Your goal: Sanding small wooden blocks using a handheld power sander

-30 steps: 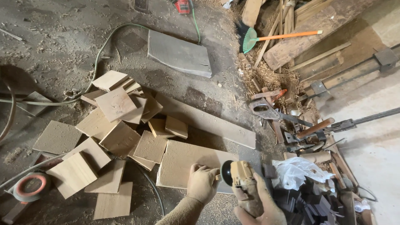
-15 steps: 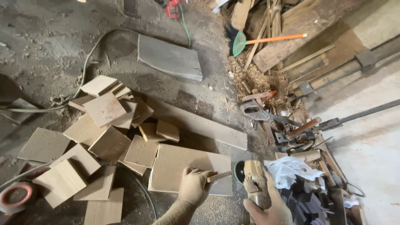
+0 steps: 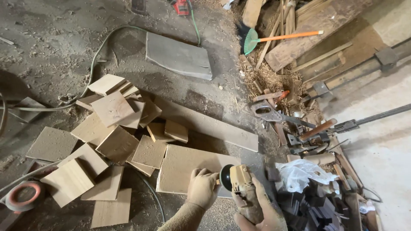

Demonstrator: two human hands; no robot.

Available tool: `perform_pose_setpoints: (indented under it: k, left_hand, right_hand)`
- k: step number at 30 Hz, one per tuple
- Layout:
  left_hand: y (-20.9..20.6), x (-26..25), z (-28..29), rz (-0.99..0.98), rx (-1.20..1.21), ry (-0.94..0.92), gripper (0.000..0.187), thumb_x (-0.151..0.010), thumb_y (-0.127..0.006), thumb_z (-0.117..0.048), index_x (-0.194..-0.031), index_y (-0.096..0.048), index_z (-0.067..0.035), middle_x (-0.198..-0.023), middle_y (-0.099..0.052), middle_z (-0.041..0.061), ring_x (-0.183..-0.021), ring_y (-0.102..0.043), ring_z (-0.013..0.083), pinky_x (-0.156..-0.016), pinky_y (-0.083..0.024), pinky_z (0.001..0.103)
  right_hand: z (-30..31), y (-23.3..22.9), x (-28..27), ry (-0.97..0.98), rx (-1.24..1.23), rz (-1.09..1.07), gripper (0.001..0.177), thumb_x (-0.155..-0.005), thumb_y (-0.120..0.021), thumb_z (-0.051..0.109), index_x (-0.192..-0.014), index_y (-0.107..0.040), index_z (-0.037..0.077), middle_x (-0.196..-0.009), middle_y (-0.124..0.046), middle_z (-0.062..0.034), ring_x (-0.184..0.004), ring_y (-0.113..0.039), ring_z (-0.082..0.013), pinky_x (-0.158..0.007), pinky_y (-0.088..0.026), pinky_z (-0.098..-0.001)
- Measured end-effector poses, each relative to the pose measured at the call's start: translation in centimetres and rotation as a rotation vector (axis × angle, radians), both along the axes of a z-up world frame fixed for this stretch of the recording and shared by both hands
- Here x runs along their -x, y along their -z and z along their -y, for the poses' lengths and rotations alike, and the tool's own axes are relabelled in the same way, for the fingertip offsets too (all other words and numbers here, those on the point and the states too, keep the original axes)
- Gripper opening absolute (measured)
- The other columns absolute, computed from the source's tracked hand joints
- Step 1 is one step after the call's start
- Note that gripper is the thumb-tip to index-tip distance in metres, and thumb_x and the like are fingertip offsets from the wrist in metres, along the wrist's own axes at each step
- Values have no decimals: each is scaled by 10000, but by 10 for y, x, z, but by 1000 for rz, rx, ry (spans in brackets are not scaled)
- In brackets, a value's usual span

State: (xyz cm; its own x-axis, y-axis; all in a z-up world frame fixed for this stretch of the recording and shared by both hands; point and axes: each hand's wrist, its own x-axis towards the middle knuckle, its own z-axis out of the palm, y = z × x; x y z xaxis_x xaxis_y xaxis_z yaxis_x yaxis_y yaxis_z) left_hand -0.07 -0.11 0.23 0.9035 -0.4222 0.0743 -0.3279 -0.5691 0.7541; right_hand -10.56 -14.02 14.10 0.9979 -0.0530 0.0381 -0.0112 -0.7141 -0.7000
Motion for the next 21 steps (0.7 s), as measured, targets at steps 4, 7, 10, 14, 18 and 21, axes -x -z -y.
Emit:
perform_pose_setpoints:
  k: [4, 7, 10, 14, 18, 21]
  left_hand:
    - [2, 0, 0, 58, 48, -29, 147, -935, -669, -280, -1011, -746, -181, -1031, -790, -27, -1017, -646, 168, -1099, -337, 456]
    - [9, 0, 2, 70, 28, -20, 138, -945, -675, -296, -1018, -737, -196, -962, -793, -28, -1008, -644, 155, -1063, -353, 430]
    - [5, -2, 2, 28, 12, 13, 174, -958, -672, -339, -1093, -740, -252, -1011, -792, -84, -992, -633, 120, -1045, -340, 408]
    - [2, -3, -1, 10, 43, 28, 195, -979, -628, -349, -1133, -743, -315, -1025, -787, -114, -938, -626, 99, -1012, -337, 378]
    - [5, -3, 1, -1, 80, 24, 202, -947, -660, -317, -1122, -762, -305, -1019, -779, -116, -948, -623, 91, -996, -350, 348]
    - [8, -6, 4, -21, 27, 47, 204, -943, -674, -360, -1112, -747, -273, -1024, -770, -101, -988, -634, 102, -1048, -334, 374]
  right_hand:
    - [-15, -10, -1, 17, -27, -20, 983, -659, -842, 27, -1527, -382, 28, -1466, -631, -161, -1372, -621, -233, -1095, -495, -365]
    - [6, 8, -1, 173, -115, -207, 1078, -603, -788, -234, -1539, -419, 156, -1527, -569, -35, -1181, -683, -103, -934, -578, -242]
    - [-27, -41, -5, 240, 160, -186, 1088, -651, -849, 161, -1582, -286, 125, -1482, -602, -152, -1249, -742, -221, -1016, -641, -399]
    - [-5, -30, -5, 224, 245, 20, 1014, -595, -843, 95, -1512, -419, 10, -1341, -701, -198, -1136, -782, -230, -923, -659, -336]
    - [2, -41, -7, 425, 283, -164, 1008, -623, -803, 144, -1554, -419, 200, -1349, -736, -35, -1179, -757, -164, -961, -589, -305]
    - [-1, -60, -10, 443, 222, -188, 1039, -636, -799, 122, -1575, -363, 204, -1378, -719, -35, -1186, -764, -159, -986, -607, -311]
